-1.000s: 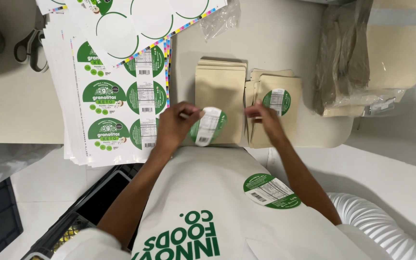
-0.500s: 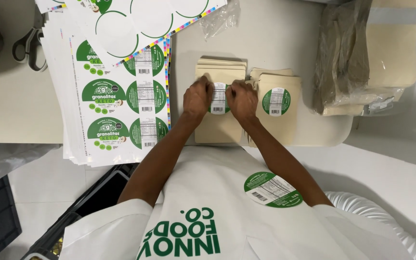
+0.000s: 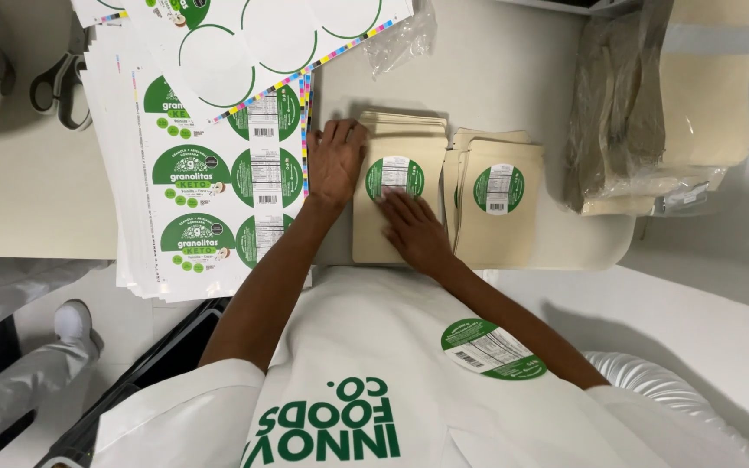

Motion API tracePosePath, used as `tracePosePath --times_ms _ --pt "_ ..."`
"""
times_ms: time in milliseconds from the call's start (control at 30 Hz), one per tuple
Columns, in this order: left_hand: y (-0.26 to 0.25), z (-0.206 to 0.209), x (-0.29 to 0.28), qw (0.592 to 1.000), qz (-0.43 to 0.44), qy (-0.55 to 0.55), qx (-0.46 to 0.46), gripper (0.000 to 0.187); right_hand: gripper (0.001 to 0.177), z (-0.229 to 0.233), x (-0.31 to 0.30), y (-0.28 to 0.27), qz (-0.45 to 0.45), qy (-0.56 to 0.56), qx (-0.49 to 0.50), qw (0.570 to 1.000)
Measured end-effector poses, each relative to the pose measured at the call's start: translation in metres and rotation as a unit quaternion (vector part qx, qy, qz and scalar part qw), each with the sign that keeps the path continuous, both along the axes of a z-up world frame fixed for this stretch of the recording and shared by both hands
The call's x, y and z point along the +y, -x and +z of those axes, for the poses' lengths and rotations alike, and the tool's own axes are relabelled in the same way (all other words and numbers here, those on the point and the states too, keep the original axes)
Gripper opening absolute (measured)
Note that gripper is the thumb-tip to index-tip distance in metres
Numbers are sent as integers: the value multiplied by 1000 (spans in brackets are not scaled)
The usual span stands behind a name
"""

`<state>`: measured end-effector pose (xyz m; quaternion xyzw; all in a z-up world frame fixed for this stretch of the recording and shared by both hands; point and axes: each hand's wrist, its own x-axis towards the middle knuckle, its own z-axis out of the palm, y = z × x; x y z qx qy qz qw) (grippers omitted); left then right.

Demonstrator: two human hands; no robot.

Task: Peeling circular product labels from a sheet and applying them to the center of flat paper bags.

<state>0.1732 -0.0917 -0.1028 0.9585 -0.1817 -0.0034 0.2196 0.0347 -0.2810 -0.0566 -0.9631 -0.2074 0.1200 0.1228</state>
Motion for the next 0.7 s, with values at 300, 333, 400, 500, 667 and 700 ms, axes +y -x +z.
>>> tracePosePath --times_ms 300,333,400,500,667,700 --pt "34 146 -2 912 74 321 244 65 24 -17 -105 21 -484 -326 111 804" --pt "47 166 -13 913 75 322 240 65 24 -36 -141 29 -481 -327 109 806" --pt "73 208 -32 873 -78 276 395 50 28 -75 -208 40 -561 -306 36 768" --pt "111 263 -41 729 -293 181 592 56 34 -42 -229 36 -550 -103 1 829" --pt "133 223 -54 715 -279 273 579 35 46 85 -94 -55 -467 -438 222 735" --pt "136 217 -53 705 -275 292 584 35 55 106 -68 -72 -336 -572 348 663"
